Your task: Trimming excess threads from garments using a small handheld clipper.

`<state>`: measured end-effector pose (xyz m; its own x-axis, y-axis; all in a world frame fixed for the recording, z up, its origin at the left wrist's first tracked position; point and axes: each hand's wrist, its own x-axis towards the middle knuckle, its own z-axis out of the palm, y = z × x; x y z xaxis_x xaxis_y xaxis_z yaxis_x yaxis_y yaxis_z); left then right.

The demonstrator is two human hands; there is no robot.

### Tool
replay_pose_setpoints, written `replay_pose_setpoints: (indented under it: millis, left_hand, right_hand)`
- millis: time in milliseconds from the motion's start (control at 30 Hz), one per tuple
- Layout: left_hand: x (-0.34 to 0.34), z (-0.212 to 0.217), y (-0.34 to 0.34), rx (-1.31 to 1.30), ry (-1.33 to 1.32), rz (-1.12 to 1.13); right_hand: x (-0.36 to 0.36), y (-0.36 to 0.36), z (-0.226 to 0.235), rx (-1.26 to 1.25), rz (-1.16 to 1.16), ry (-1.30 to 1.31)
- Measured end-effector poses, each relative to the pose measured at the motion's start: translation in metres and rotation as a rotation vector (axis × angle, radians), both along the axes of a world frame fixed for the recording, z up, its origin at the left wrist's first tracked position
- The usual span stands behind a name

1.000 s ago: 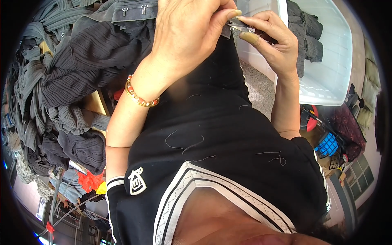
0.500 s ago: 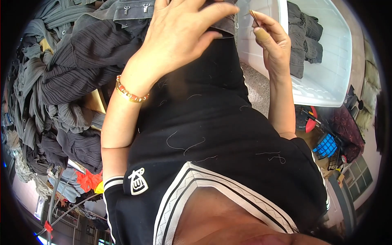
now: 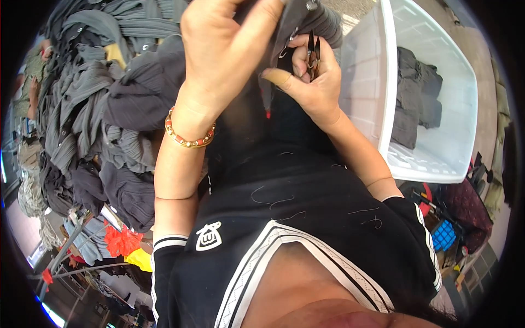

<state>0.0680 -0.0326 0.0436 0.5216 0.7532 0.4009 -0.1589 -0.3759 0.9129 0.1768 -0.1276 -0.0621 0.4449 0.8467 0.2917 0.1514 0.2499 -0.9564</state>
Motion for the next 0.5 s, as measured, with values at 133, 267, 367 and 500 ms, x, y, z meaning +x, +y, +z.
replay_pose_setpoints:
  millis: [133,267,367,500]
  left_hand:
    - [-0.012,0.004,0.023,-0.168,-0.318,-0.069]
    - [-0.028,0.016,0.043,-0.06,-0.4,0.1]
    - [-0.053,0.008,0.064,-0.022,-0.405,0.207]
    - [-0.087,-0.021,0.106,0.11,-0.417,0.322]
  right_hand:
    - [-0.022,0.022,0.001,0.01,0.059,0.012]
    - [-0.024,0.037,-0.019,-0.033,0.11,-0.085]
    - [-0.011,0.026,0.006,0.004,0.138,-0.009]
    - [0.048,0.01,0.033,0.165,0.024,-0.417]
